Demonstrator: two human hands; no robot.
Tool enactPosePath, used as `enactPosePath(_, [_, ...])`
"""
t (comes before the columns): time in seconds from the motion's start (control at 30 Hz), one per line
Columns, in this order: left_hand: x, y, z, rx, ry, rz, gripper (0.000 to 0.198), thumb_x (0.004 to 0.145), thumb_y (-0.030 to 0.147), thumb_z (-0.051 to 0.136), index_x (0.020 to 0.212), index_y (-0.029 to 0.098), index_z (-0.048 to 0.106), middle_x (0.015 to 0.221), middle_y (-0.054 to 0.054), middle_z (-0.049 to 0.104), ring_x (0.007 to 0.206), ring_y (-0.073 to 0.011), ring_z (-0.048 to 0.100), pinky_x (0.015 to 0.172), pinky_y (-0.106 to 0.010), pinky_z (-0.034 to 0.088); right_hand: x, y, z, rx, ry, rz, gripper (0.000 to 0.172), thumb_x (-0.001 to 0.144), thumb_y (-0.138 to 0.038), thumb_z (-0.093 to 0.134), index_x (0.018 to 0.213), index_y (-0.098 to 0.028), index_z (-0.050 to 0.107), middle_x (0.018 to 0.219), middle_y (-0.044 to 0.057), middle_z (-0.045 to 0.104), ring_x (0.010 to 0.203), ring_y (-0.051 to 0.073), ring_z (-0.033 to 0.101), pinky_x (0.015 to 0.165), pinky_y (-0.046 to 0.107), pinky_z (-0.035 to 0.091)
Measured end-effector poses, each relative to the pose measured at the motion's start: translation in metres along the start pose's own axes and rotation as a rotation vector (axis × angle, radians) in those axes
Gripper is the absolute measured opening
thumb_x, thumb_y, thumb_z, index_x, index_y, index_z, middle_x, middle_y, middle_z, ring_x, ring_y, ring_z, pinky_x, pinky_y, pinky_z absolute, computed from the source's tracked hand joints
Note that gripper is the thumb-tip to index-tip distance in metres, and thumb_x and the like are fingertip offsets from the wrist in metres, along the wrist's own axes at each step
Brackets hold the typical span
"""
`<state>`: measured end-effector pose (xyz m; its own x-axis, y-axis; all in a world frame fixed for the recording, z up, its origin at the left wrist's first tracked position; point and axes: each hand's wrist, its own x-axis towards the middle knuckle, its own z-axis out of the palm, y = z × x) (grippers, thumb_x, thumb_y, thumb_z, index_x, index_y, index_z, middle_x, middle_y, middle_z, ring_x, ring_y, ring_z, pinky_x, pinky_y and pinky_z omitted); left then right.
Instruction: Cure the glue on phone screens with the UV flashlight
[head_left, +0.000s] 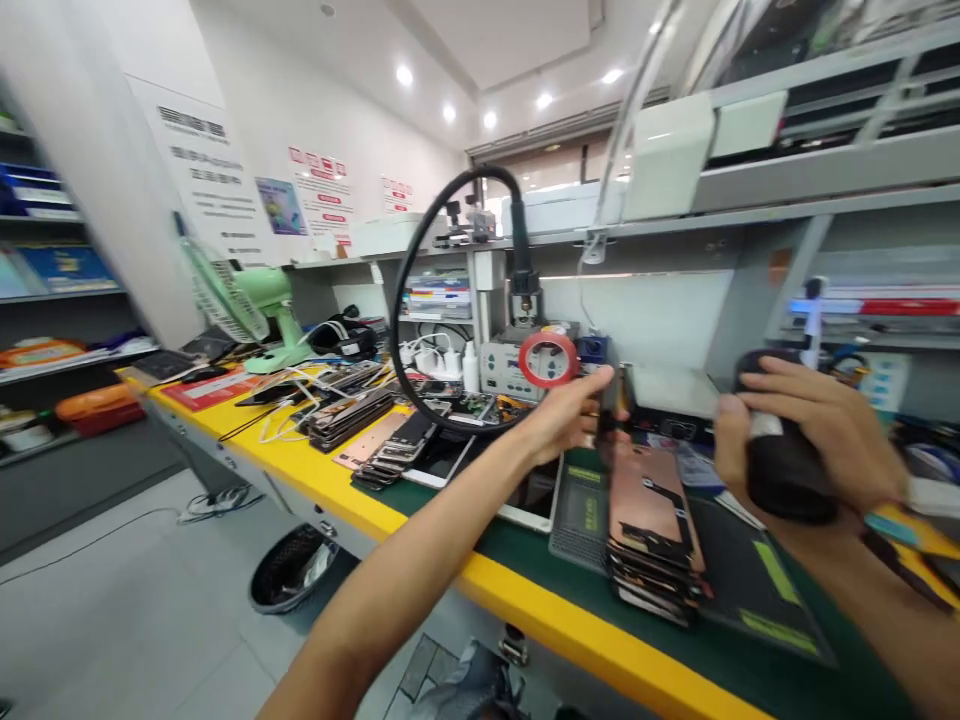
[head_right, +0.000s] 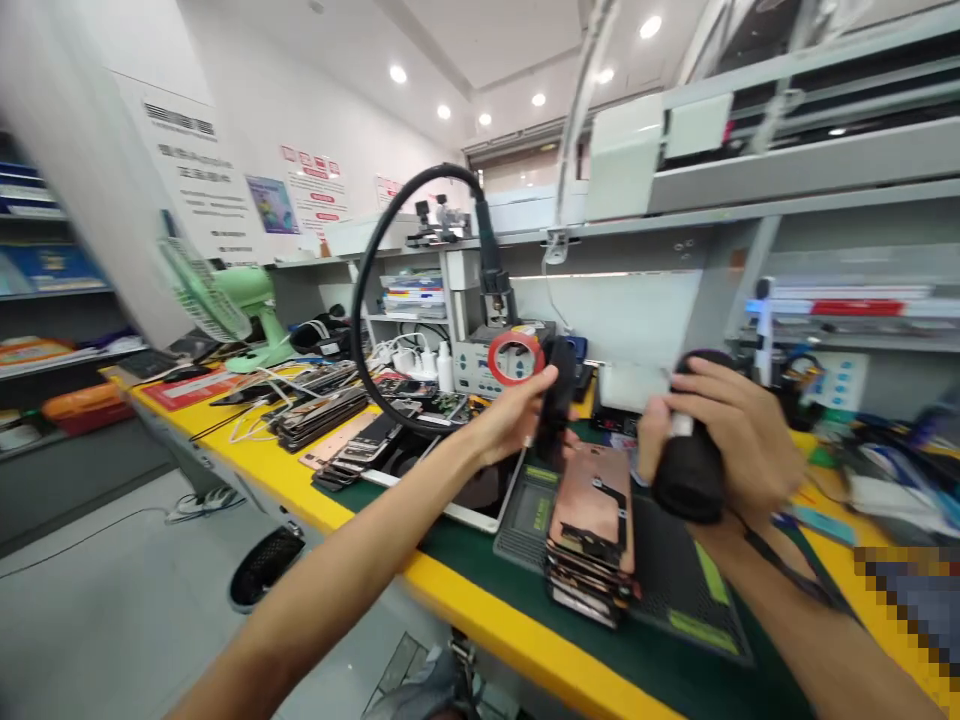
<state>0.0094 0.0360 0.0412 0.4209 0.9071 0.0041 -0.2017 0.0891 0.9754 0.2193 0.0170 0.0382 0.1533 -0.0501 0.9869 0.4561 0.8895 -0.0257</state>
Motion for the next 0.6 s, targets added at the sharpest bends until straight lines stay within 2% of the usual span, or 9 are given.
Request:
enactPosePath(0.07, [-0.009, 0.007, 0.006, 0.245, 0.129, 0.055, 0.063, 0.08, 0.066, 0.068, 0.117, 0.017, 0.06, 0.095, -0.009, 0.07, 0.069, -0.0199, 0.07, 0.064, -0.034, 0.058, -0.002, 0.009, -0.007, -0.21, -0.05, -0.055, 0.014, 0.081, -0.017, 0.07, 0.092, -0.025, 0.07, 0.098, 0.006, 0.073, 0.107, 0.024, 0.07, 0.099, 0.042, 0.055])
enactPosePath(0.17, [-0.015, 0.018, 0.018, 0.785, 0.2, -0.006, 0.086, 0.074, 0.08, 0.062, 0.131, 0.017, 0.053, 0.08, -0.007, 0.07, 0.065, -0.0236, 0.069, 0.058, -0.033, 0.054, -0.006, 0.027, -0.013, -0.293, -0.052, -0.073, 0.004, 0.085, -0.021, 0.067, 0.088, -0.021, 0.065, 0.094, 0.007, 0.071, 0.104, 0.025, 0.069, 0.098, 0.044, 0.057])
enactPosePath(0.23, [-0.014, 0.022, 0.032, 1.187, 0.188, -0.05, 0.092, 0.074, 0.085, 0.054, 0.134, 0.015, 0.052, 0.082, -0.011, 0.073, 0.073, -0.0294, 0.072, 0.062, -0.034, 0.052, -0.009, 0.037, -0.014, -0.323, -0.049, -0.062, 0.004, 0.086, -0.022, 0.064, 0.09, -0.021, 0.063, 0.096, 0.007, 0.07, 0.105, 0.025, 0.068, 0.096, 0.045, 0.058])
enactPosePath(0.3, [-0.009, 0.022, 0.051, 1.5, 0.178, -0.073, 0.091, 0.077, 0.083, 0.047, 0.131, 0.01, 0.054, 0.095, -0.02, 0.074, 0.086, -0.0364, 0.072, 0.068, -0.037, 0.052, -0.011, 0.043, -0.014, -0.334, -0.048, -0.038, 0.003, 0.088, -0.021, 0.06, 0.09, -0.023, 0.06, 0.096, 0.006, 0.069, 0.103, 0.024, 0.067, 0.096, 0.046, 0.058])
enactPosePath(0.37, [-0.004, 0.019, 0.07, 1.667, 0.185, -0.083, 0.087, 0.079, 0.079, 0.044, 0.126, 0.007, 0.058, 0.108, -0.027, 0.072, 0.098, -0.0428, 0.07, 0.074, -0.042, 0.052, -0.012, 0.046, -0.015, -0.333, -0.054, -0.013, 0.005, 0.088, -0.02, 0.058, 0.09, -0.024, 0.059, 0.095, 0.006, 0.069, 0.104, 0.024, 0.066, 0.095, 0.046, 0.058])
enactPosePath(0.43, [0.0, 0.013, 0.086, 1.731, 0.201, -0.083, 0.08, 0.081, 0.073, 0.045, 0.123, 0.006, 0.06, 0.113, -0.03, 0.07, 0.104, -0.0453, 0.068, 0.08, -0.046, 0.051, -0.014, 0.046, -0.016, -0.329, -0.068, 0.01, 0.005, 0.088, -0.019, 0.057, 0.089, -0.024, 0.058, 0.096, 0.006, 0.068, 0.104, 0.025, 0.066, 0.094, 0.045, 0.058])
enactPosePath(0.6, [0.004, 0.003, 0.105, 1.844, 0.173, -0.096, 0.067, 0.083, 0.06, 0.047, 0.119, 0.006, 0.064, 0.112, -0.029, 0.071, 0.109, -0.0423, 0.068, 0.087, -0.046, 0.051, -0.02, 0.046, -0.017, -0.316, -0.119, 0.057, 0.006, 0.087, -0.019, 0.056, 0.09, -0.024, 0.058, 0.098, 0.007, 0.067, 0.106, 0.024, 0.064, 0.096, 0.045, 0.057])
